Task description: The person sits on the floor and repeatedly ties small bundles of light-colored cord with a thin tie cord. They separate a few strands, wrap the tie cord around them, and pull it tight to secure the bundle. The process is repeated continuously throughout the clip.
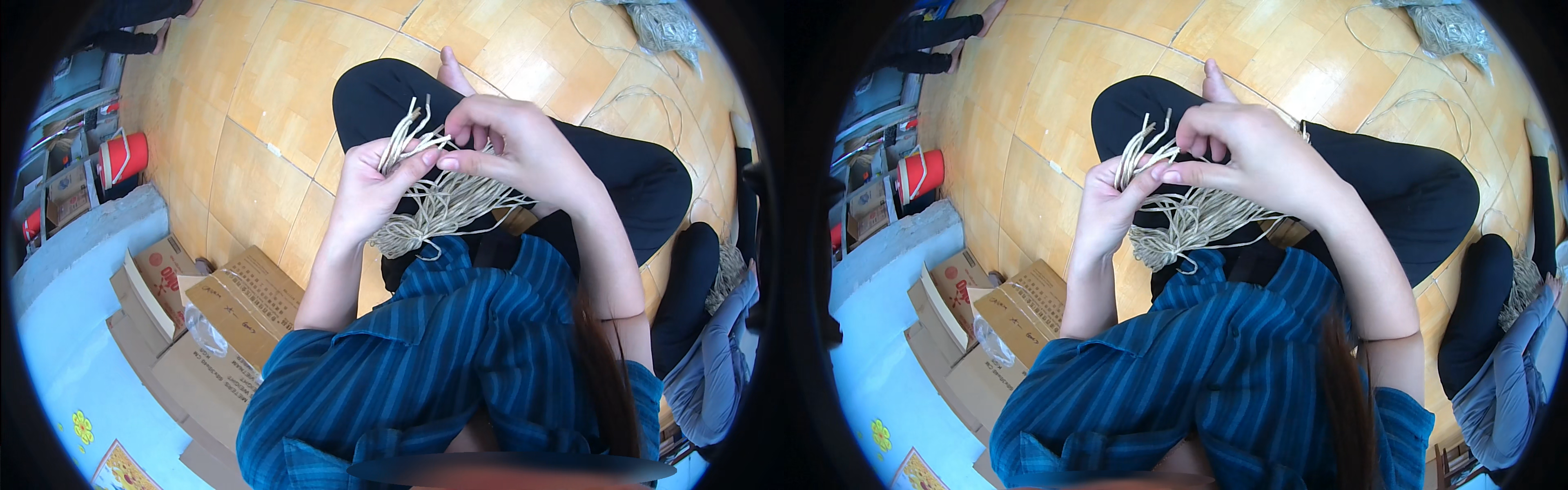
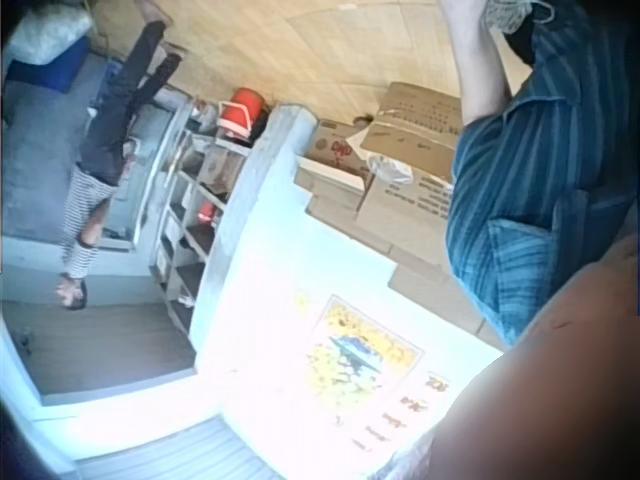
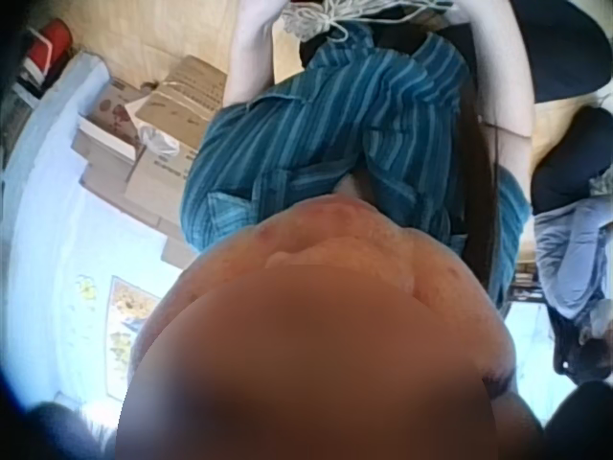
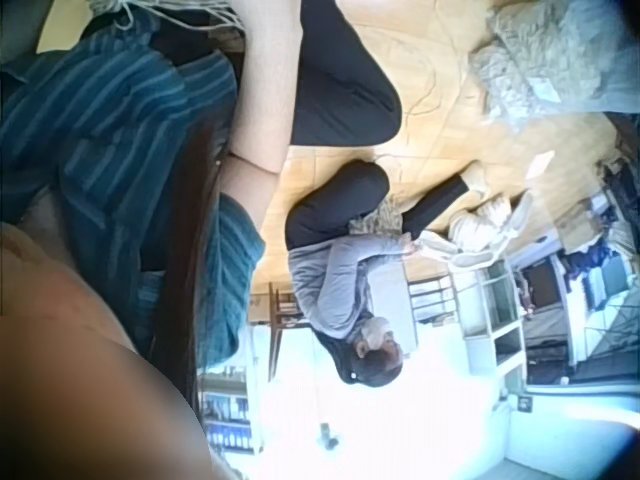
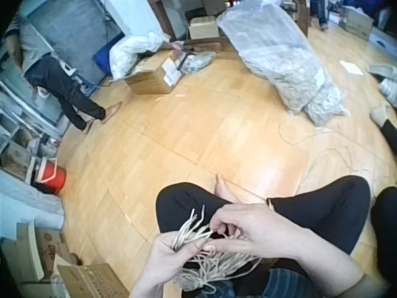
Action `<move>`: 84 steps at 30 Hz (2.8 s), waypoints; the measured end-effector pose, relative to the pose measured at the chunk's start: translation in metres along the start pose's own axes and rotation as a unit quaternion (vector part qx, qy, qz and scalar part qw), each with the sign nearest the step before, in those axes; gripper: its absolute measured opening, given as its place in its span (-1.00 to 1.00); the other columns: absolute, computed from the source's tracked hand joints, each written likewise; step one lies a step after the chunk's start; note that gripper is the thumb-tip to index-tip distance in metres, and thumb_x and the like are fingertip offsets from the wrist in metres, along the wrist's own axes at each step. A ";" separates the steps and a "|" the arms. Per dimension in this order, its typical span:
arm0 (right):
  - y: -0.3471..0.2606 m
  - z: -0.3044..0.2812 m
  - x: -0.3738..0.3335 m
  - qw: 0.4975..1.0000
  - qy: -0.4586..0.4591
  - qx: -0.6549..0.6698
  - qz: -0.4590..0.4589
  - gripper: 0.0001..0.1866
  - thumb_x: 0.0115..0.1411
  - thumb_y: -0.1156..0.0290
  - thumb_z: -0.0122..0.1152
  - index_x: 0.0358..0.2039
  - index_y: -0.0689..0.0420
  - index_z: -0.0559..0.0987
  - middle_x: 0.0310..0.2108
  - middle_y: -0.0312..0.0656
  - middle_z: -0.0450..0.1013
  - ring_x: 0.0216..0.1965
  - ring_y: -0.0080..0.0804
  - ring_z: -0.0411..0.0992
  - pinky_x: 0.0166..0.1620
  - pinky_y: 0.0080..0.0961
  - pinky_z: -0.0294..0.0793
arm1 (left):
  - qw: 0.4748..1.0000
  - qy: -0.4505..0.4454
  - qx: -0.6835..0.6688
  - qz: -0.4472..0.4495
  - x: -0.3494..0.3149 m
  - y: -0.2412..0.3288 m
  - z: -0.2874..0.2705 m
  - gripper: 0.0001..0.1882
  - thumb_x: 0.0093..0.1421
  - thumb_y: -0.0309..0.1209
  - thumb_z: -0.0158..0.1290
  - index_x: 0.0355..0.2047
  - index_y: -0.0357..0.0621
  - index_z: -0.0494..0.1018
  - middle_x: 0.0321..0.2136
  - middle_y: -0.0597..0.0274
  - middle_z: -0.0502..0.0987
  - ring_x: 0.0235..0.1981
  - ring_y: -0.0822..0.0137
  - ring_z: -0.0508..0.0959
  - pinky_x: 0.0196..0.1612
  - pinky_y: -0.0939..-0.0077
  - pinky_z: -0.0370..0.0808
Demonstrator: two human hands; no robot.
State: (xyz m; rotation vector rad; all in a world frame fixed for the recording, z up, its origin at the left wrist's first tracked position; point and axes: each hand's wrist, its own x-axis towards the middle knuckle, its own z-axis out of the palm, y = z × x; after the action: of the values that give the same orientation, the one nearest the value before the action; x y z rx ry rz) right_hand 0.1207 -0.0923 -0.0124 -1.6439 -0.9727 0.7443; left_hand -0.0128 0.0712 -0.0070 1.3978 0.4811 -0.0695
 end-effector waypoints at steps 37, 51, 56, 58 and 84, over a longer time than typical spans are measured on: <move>0.005 -0.017 -0.025 0.901 -0.191 0.371 0.116 -0.79 0.23 0.31 0.19 -0.43 0.19 0.53 -0.57 -0.35 0.43 -0.63 -0.77 0.31 -0.56 -0.84 0.25 | 0.946 -0.297 -0.047 -0.120 0.020 0.032 0.010 -0.77 0.23 -0.38 0.09 -0.20 -0.30 0.53 -0.40 0.30 0.59 -0.38 0.61 0.50 -0.32 0.74 0.40; 0.016 -0.013 -0.038 0.835 0.012 0.531 0.143 -0.75 0.25 0.33 0.01 -0.57 0.08 0.35 -0.71 -0.47 0.13 -0.69 -0.75 0.02 -0.60 -0.77 0.00 | 0.925 -0.092 -0.350 -0.119 0.029 0.013 0.058 -0.85 0.33 -0.35 -0.18 -0.23 -0.16 0.30 -0.57 0.48 0.20 -0.68 0.69 0.10 -0.65 0.79 0.01; 0.022 0.017 -0.045 0.744 0.056 0.650 0.143 -0.71 0.28 0.31 -0.03 -0.59 0.04 0.28 -0.72 -0.49 0.11 -0.72 -0.76 0.00 -0.63 -0.78 0.01 | 0.784 -0.133 -0.581 -0.172 0.024 -0.002 0.058 -0.78 0.34 -0.41 -0.25 -0.50 -0.09 0.18 -0.53 0.43 0.23 -0.71 0.66 0.13 -0.68 0.78 0.02; 0.020 0.029 -0.049 0.701 0.057 0.696 0.142 -0.71 0.29 0.31 -0.04 -0.59 0.03 0.27 -0.72 -0.50 0.11 -0.73 -0.77 0.00 -0.64 -0.78 0.01 | 0.762 -0.136 -0.602 -0.194 0.020 -0.004 0.053 -0.77 0.34 -0.41 -0.25 -0.50 -0.09 0.19 -0.54 0.43 0.23 -0.71 0.66 0.12 -0.69 0.77 0.02; 0.070 -0.024 -0.027 0.965 0.180 0.117 0.149 -0.82 0.24 0.28 0.16 -0.29 0.13 0.52 -0.53 -0.53 0.35 -0.53 -0.83 0.16 -0.44 -0.82 0.14 | 0.994 0.087 0.059 -0.003 -0.010 0.026 -0.012 -0.61 0.38 -0.12 -0.21 -0.17 -0.19 0.43 -0.26 0.20 0.49 -0.42 0.56 0.40 -0.36 0.69 0.35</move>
State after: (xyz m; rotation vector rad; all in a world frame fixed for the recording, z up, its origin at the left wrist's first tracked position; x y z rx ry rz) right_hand 0.1447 -0.1358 -0.0730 -1.6565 -0.3684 0.6950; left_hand -0.0169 0.0847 0.0201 1.5265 0.6353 0.0194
